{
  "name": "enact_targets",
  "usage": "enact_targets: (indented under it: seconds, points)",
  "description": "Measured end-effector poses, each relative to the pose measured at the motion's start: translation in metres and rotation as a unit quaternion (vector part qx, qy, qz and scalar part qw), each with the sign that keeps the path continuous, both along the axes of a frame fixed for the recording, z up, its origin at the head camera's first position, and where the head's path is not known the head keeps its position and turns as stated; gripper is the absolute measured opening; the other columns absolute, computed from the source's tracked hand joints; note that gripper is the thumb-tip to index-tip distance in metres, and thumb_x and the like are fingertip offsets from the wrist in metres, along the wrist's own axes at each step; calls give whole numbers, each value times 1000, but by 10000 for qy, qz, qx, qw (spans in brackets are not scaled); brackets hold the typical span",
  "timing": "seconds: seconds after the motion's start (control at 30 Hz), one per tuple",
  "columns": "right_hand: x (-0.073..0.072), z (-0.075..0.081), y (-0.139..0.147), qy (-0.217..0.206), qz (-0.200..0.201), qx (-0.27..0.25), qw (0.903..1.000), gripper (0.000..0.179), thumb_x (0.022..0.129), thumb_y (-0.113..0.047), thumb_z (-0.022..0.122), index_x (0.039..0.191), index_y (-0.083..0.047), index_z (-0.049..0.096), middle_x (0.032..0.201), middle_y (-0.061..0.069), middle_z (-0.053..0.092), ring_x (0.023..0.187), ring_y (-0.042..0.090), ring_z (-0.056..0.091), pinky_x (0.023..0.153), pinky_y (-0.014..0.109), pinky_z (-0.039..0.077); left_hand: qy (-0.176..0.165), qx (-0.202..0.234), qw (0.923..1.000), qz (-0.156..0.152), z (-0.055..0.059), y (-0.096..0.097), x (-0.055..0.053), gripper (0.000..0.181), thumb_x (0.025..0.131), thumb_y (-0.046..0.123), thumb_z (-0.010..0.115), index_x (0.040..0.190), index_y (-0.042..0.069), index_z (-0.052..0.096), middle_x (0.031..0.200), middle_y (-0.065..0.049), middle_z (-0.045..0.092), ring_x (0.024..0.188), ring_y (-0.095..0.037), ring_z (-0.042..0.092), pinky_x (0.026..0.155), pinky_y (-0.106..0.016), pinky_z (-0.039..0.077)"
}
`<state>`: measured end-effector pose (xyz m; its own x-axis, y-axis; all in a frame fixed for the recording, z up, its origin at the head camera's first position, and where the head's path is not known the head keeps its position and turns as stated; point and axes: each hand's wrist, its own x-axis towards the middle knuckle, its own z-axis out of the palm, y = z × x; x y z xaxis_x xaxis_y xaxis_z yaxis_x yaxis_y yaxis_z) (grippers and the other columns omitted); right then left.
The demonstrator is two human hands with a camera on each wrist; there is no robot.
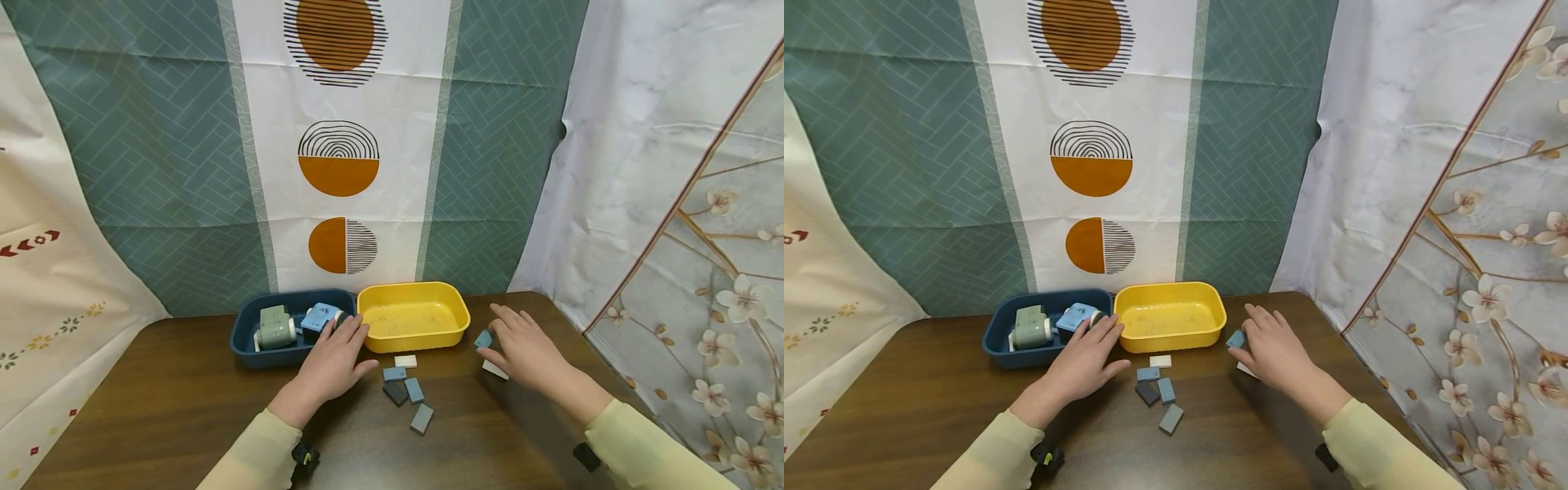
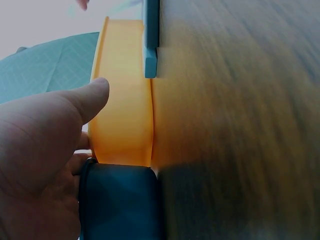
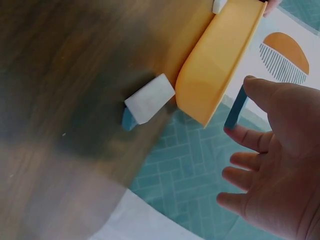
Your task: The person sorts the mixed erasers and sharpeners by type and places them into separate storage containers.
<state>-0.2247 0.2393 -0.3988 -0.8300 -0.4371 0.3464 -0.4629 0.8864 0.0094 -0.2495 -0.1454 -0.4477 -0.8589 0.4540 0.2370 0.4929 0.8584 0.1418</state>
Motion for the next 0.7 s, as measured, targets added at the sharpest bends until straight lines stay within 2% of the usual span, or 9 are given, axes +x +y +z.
enact_targets:
  seconds: [0.33,0.7]
  points:
    - [-11,7,-16,-137,18,-36,9999,38,103,-35,81,114,0,71,160,31,52,151,49,48,122,71,37,-64,33,10000,48,-1,1,0,80,107,51,71,167,3,47,176,-18,36,164,-36,32,135,-60,14]
    - [-29,12,-37,-26,136,5,9999,39,104,-36,80,116,0,70,160,31,52,151,46,48,122,70,38,-37,-32,10000,59,-3,0,-2,80,107,53,70,167,5,47,177,-17,36,164,-35,31,135,-60,14]
